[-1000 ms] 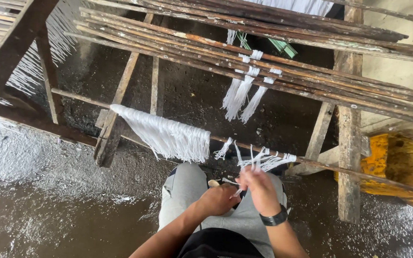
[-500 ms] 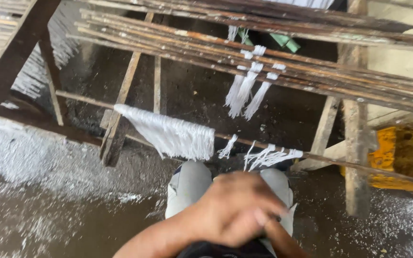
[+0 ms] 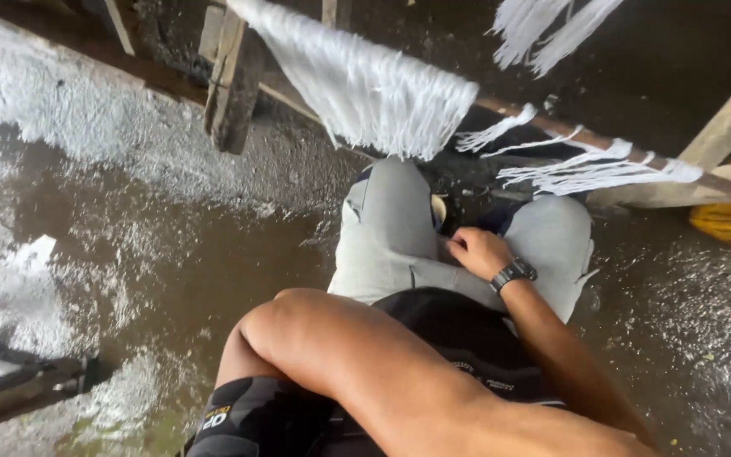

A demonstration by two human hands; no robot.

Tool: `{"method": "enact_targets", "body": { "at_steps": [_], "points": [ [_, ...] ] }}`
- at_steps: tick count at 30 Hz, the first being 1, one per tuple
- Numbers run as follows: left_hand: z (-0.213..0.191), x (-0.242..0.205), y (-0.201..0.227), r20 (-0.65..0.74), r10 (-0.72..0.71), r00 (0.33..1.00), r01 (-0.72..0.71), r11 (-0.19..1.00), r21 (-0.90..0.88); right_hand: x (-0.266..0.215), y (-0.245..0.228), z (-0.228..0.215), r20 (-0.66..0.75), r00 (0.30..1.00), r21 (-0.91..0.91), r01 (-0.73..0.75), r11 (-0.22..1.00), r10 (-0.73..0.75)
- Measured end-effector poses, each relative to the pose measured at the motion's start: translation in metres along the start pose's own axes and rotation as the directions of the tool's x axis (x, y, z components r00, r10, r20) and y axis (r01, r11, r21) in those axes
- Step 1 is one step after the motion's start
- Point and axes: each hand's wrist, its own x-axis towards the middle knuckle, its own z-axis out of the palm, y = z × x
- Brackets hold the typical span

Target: Manually separating and aligning individual candle wicks on a wooden frame to prepare them for dipping or pouring.

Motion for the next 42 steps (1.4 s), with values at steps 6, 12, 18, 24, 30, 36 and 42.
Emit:
{"method": "enact_targets", "body": {
  "at_steps": [6,12,18,24,30,36,42],
  "points": [
    [-0.022,-0.014,-0.044,-0.114,-0.094,0.989,0.106,0.989,0.103,0.003,0.0,0.005,-0.058,0.998,0.245,0.002,0.97,0.012],
    [-0.023,-0.023,-0.118,-0.144,-0.132,0.981,0.15,0.981,0.126,-0.052,-0.017,-0.05,-0.089,0.994,0.955,0.065,-0.288,-0.07],
    [0.002,-0.053,-0.192,-0.171,-0.266,0.949,0.275,0.961,0.03,-0.114,-0.043,-0.109,-0.309,0.943,0.569,0.079,-0.819,-0.124],
    [0.027,-0.078,-0.228,-0.102,-0.492,0.865,0.476,0.867,-0.147,-0.121,-0.059,-0.129,-0.343,0.921,0.465,-0.002,-0.885,-0.183],
    [0.05,-0.072,-0.234,0.074,-0.673,0.736,0.562,0.546,-0.621,-0.127,-0.066,-0.132,-0.47,0.856,0.633,0.158,-0.758,-0.214],
    [0.04,-0.058,-0.229,0.292,-0.597,0.747,0.402,0.056,-0.914,-0.133,-0.068,-0.13,-0.557,0.807,0.693,0.319,-0.647,-0.199],
    [0.026,-0.048,-0.199,0.328,-0.459,0.826,0.33,-0.078,-0.941,-0.135,-0.069,-0.136,-0.569,0.807,0.702,0.377,-0.604,-0.158]
  ]
}}
